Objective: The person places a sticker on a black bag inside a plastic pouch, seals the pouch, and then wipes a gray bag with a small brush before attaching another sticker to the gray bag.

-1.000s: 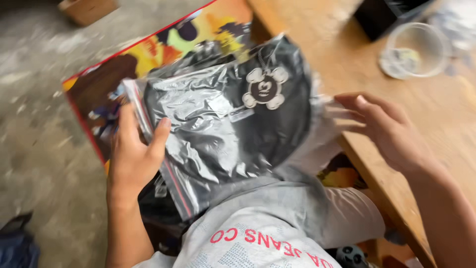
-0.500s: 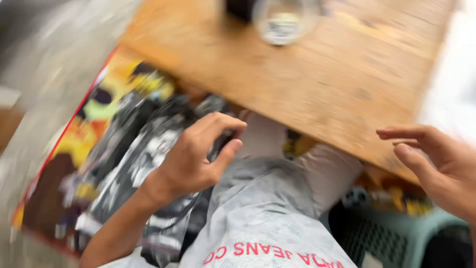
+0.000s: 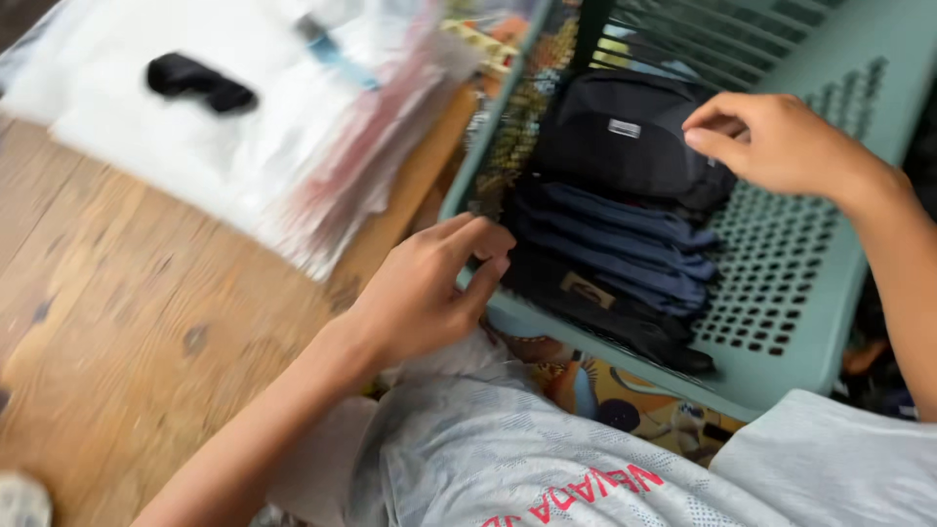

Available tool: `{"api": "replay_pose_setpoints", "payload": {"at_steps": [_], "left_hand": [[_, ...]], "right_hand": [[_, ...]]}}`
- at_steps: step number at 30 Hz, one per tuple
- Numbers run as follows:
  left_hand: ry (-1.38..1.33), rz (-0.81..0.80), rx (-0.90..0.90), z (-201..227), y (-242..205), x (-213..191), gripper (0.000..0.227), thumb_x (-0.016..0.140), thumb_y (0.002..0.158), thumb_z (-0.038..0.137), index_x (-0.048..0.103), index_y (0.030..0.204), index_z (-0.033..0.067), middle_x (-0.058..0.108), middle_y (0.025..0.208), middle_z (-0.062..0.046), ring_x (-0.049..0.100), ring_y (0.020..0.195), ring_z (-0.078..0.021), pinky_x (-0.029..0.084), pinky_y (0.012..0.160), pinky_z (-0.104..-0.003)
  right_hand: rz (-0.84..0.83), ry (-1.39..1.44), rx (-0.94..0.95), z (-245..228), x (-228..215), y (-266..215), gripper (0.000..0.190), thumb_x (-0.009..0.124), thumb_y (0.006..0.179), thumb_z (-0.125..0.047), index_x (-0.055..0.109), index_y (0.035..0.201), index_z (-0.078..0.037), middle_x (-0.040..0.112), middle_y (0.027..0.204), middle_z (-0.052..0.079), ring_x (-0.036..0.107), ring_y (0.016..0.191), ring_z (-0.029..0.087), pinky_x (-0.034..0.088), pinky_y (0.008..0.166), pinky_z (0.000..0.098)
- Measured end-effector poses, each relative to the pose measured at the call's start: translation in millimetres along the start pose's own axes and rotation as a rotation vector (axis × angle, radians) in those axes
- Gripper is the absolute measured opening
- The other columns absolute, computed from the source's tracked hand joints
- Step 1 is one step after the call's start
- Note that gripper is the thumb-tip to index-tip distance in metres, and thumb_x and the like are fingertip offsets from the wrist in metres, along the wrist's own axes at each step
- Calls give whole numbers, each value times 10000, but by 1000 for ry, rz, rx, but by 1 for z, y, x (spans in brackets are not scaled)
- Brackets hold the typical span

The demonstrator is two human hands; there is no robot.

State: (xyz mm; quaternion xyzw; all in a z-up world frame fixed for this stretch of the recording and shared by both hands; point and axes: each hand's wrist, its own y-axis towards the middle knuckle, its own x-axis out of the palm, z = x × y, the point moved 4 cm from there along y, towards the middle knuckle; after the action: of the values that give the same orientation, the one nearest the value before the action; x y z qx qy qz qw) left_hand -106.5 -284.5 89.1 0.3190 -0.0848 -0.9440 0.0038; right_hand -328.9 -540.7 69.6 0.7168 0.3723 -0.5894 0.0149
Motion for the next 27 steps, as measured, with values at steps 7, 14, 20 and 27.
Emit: {"api": "replay_pose_setpoints", "payload": {"at_steps": [7,14,20,27], "left_hand": [[76,-390,-254,-79,125,104,232,520,941,242,635,1061,80,732,1017,-129,678,941,-361,517,719,-476],[478,-728,-564,-168,221,176,369,488,1016,304,576,1259,40,634,1163,-157,658,1003,-388,565,774,-500],[435,-773,-734,-228,245,208,575,522,989,380,506,1412,-9,501,1428,-242,558,1252,-432,510,984,-496],[458,-692,-1004,-267,248,253,1136,735,861,549,112,1544,-112,281,1528,-246,342,1426,-381,449,1081,-416]], "right_hand": [[-278,-276,212,135,51,91,456,467,1077,-377,574,1407,-80,612,1365,135,622,1158,346,523,973,514],[-442,-368,394,160,93,177,578,502,1069,-387,518,1391,92,628,1255,268,692,707,336,601,694,463],[-598,-467,308,141,115,165,545,479,1064,-448,659,808,-2,637,852,180,513,528,274,411,500,402],[-651,-268,383,141,122,155,851,422,1081,-421,-36,1592,82,559,618,143,382,469,216,346,480,345]]}}
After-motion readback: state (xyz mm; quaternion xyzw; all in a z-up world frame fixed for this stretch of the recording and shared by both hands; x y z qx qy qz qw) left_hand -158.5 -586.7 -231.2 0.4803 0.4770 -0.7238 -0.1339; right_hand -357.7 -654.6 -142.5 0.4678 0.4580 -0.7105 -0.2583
